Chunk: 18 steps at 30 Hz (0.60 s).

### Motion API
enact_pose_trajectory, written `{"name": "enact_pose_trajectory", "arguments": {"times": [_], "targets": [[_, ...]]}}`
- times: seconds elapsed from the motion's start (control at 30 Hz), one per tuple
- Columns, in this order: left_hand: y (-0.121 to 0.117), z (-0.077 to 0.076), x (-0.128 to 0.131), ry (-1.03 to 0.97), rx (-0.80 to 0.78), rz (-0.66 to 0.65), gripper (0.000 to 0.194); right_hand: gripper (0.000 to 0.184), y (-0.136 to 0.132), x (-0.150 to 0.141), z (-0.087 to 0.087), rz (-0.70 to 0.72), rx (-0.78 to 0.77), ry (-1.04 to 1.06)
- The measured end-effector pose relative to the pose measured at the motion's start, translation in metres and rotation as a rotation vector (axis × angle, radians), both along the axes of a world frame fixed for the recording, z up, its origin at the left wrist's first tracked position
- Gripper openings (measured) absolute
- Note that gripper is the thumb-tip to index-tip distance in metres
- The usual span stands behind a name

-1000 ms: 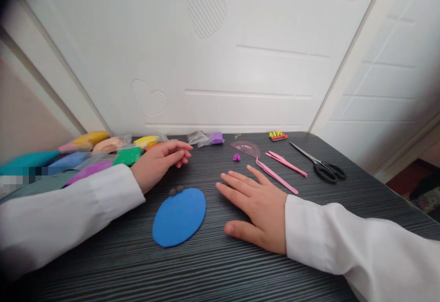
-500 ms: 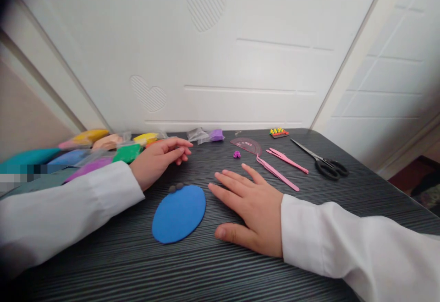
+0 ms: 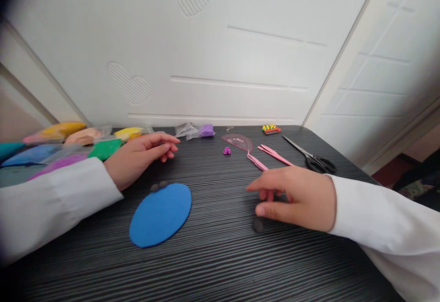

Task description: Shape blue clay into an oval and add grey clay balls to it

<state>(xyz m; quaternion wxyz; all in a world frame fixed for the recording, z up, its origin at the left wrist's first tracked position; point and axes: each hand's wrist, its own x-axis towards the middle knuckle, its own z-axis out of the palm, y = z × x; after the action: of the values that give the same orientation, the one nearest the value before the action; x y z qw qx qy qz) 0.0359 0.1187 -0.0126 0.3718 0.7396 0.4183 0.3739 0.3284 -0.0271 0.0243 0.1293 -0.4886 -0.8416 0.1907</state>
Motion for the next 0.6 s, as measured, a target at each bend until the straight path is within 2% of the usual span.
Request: {"name": "enact_pose_trajectory", "arguments": {"times": [0.07, 0.17, 0.3, 0.4, 0.6], "targets": [[0.0, 0.0, 0.0, 0.002, -0.003, 0.003, 0.022, 0.037, -0.004, 0.001, -0.004, 0.048, -0.069, -0.045], [0.002, -0.001, 0.0, 0.0, -0.006, 0.006, 0.022, 0.038, -0.009, -0.001, -0.009, 0.06, -0.073, -0.075], [0.004, -0.003, -0.001, -0.007, -0.007, 0.006, 0.022, 0.017, -0.009, -0.006, -0.013, 0.124, -0.066, -0.064], [0.005, -0.005, -0.002, -0.003, -0.003, 0.005, 0.023, 0.01, -0.008, -0.009, -0.016, 0.165, -0.046, 0.056], [0.005, -0.004, -0.003, 0.003, -0.001, 0.002, 0.021, 0.026, -0.01, -0.02, -0.022, 0.216, 0.094, 0.332]]}}
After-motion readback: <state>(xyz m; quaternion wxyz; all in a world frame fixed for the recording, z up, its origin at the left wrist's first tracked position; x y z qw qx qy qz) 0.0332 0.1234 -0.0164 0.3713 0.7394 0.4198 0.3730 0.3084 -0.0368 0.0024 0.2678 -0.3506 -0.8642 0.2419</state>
